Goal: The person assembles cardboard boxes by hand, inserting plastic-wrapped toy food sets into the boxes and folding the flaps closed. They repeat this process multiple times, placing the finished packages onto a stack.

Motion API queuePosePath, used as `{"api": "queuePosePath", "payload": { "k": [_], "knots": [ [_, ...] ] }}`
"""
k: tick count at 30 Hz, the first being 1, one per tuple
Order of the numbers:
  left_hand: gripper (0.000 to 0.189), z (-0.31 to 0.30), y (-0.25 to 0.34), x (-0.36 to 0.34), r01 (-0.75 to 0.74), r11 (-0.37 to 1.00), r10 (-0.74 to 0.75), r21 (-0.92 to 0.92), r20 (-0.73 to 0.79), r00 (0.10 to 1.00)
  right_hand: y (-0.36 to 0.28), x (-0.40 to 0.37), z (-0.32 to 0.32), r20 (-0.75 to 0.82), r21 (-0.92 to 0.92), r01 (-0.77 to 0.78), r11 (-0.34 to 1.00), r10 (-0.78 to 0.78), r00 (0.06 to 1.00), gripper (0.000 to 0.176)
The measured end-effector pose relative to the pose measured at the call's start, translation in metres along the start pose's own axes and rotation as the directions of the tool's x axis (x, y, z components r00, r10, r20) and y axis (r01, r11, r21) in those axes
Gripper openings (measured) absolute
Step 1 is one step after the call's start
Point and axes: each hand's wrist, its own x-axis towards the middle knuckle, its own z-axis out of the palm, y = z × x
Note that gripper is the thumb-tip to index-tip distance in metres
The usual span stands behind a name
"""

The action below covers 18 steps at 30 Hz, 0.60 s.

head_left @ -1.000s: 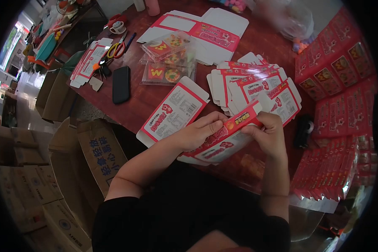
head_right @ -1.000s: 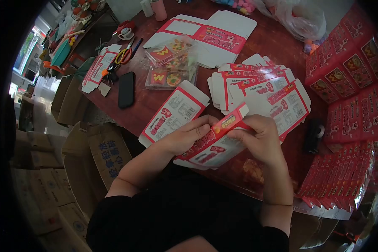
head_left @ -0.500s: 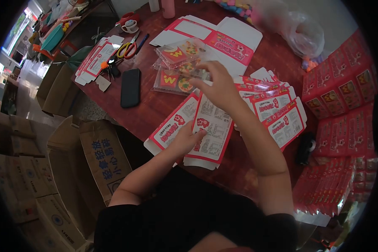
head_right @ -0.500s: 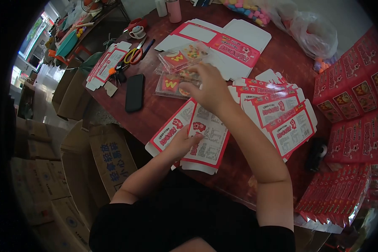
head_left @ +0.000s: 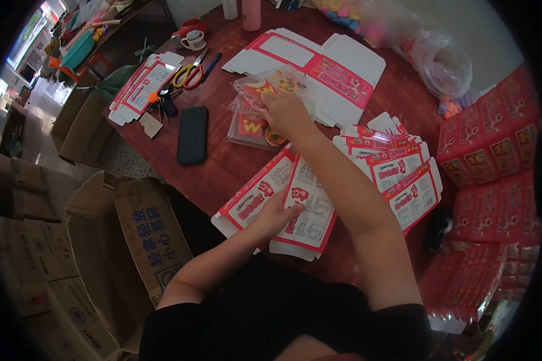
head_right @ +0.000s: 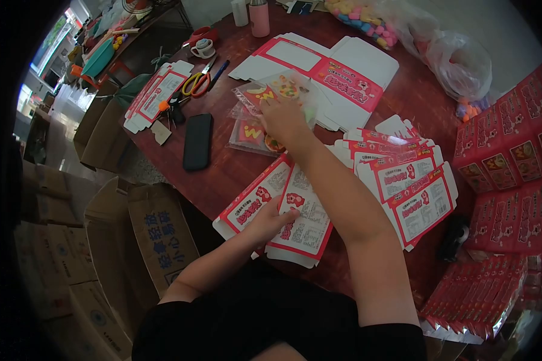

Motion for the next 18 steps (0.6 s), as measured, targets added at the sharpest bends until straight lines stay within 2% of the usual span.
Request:
{"api": "queuePosePath", "payload": {
  "k": [3,6,7,9,11,12,13,15,16,18],
  "knots": [
    [0.036,0.000,0.001,0.000,0.015,1.000,-0.015,0.000,0.000,1.000,0.009,-0.016,-0.009,-0.292,0.145,0.101,0.984,-0.055,0.955,0.020],
    [0.036,-0.001,-0.006,0.004,-0.014,0.999,0.015,-0.031,0.024,1.000,0.017,-0.026,-0.026,-0.474,0.244,0.090,0.966,0.038,0.880,0.015],
    [0.035,-0.001,-0.007,0.004,-0.029,0.998,0.030,-0.049,0.035,0.999,0.022,-0.029,-0.035,-0.489,0.360,0.034,0.932,0.157,0.858,0.016],
    [0.035,-0.001,-0.008,0.003,-0.044,0.998,0.045,-0.034,0.027,0.999,0.038,-0.034,-0.058,-0.471,0.580,-0.058,0.812,0.392,0.790,0.019],
    [0.034,0.003,0.004,-0.004,-0.015,0.999,0.016,-0.037,0.013,1.000,0.063,-0.041,-0.077,-0.410,0.838,0.025,0.546,0.598,0.688,0.019],
    [0.034,0.003,0.004,-0.004,-0.037,0.999,0.038,-0.039,0.012,0.999,0.075,-0.046,-0.089,-0.401,0.898,0.118,0.424,0.679,0.615,0.018],
    [0.034,0.003,0.003,-0.005,-0.058,0.998,0.059,-0.039,0.013,0.998,0.079,-0.052,-0.106,-0.372,0.928,0.221,0.299,0.756,0.539,0.018],
    [0.035,0.001,0.000,-0.004,-0.080,0.996,0.081,-0.038,0.018,0.997,0.079,-0.073,-0.143,-0.341,0.925,0.317,0.209,0.826,0.449,0.018],
    [0.035,0.001,-0.001,-0.004,-0.104,0.994,0.104,-0.033,0.012,0.995,0.086,-0.086,-0.154,-0.308,0.933,0.307,0.185,0.854,0.419,0.017],
    [0.035,0.001,-0.001,-0.006,-0.152,0.988,0.152,-0.023,0.003,0.988,0.105,-0.113,-0.163,-0.261,0.930,0.354,0.098,0.854,0.450,0.017]
  ]
}}
